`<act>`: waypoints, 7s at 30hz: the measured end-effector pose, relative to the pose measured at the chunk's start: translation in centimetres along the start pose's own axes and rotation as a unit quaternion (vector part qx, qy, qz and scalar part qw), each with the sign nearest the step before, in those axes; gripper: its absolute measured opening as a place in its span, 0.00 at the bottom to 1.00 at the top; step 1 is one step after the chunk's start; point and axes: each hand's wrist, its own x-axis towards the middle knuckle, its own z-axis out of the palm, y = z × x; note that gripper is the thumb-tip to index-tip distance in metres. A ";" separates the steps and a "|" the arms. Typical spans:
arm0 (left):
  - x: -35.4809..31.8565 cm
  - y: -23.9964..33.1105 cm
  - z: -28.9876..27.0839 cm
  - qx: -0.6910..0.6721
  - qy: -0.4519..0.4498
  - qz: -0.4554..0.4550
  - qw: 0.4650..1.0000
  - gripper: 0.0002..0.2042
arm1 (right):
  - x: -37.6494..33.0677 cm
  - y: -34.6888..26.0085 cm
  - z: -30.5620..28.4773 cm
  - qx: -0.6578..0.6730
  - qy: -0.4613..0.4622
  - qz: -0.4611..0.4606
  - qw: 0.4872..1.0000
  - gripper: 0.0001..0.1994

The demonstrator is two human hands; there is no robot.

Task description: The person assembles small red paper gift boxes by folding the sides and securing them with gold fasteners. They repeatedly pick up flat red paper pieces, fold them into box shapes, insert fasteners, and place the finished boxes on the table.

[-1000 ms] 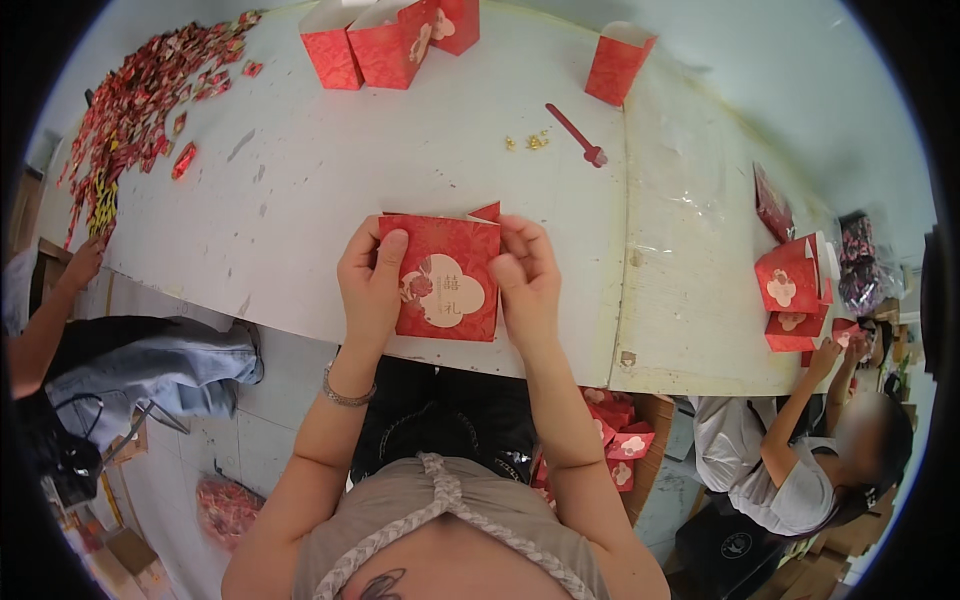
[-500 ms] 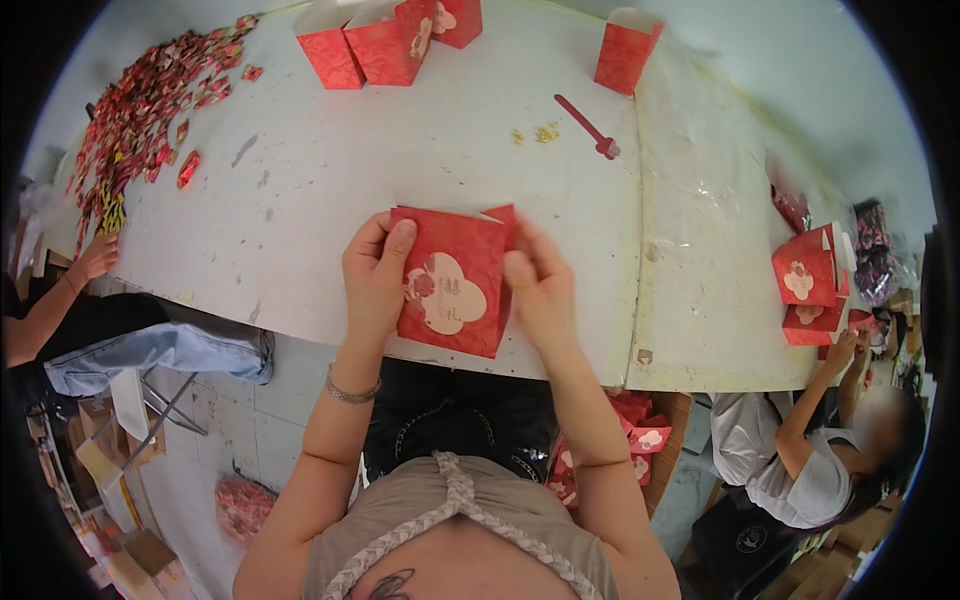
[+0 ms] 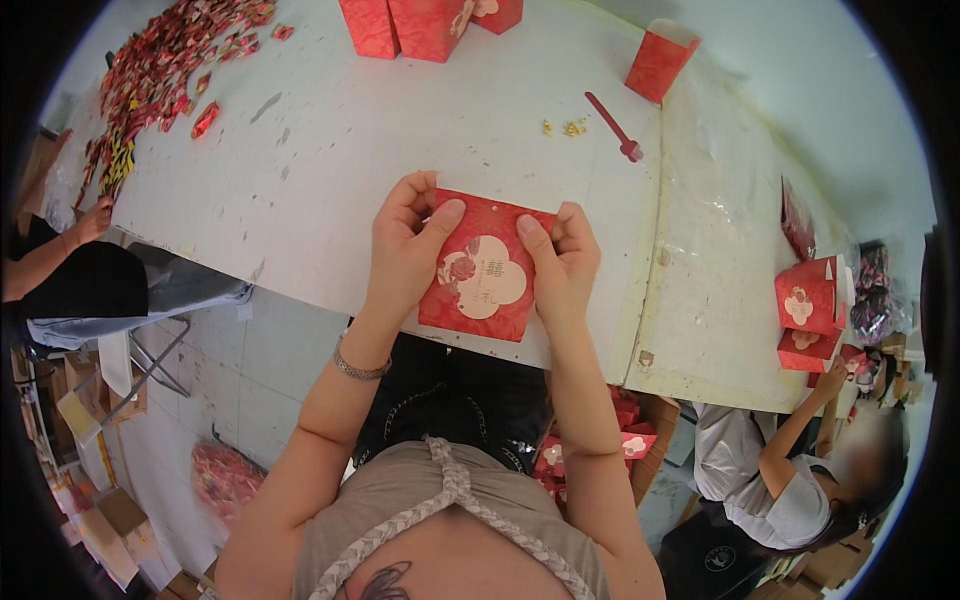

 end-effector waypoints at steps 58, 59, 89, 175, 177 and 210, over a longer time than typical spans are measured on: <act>0.9 1.4 2.0 0.229 0.057 0.156 0.959 0.12 | 2.8 0.4 1.1 -0.309 -0.195 -0.330 0.871 0.16; 1.9 1.3 1.2 0.218 0.071 0.125 0.965 0.13 | 4.9 0.8 -0.1 -0.282 -0.239 -0.317 0.874 0.17; 3.3 1.6 -1.9 0.113 0.025 0.089 0.989 0.07 | 7.4 -0.6 3.7 -0.145 -0.103 -0.126 0.976 0.06; 2.5 6.0 -3.0 0.232 -0.113 0.045 0.965 0.07 | 3.1 -1.5 2.6 -0.164 -0.146 -0.264 0.939 0.12; 2.0 5.6 -3.0 0.188 -0.087 0.033 0.978 0.07 | 3.1 -1.5 2.8 -0.149 -0.146 -0.252 0.945 0.11; 2.9 5.0 -4.8 0.272 -0.231 0.126 0.926 0.08 | 2.8 -0.5 3.1 -0.193 -0.141 -0.306 0.921 0.13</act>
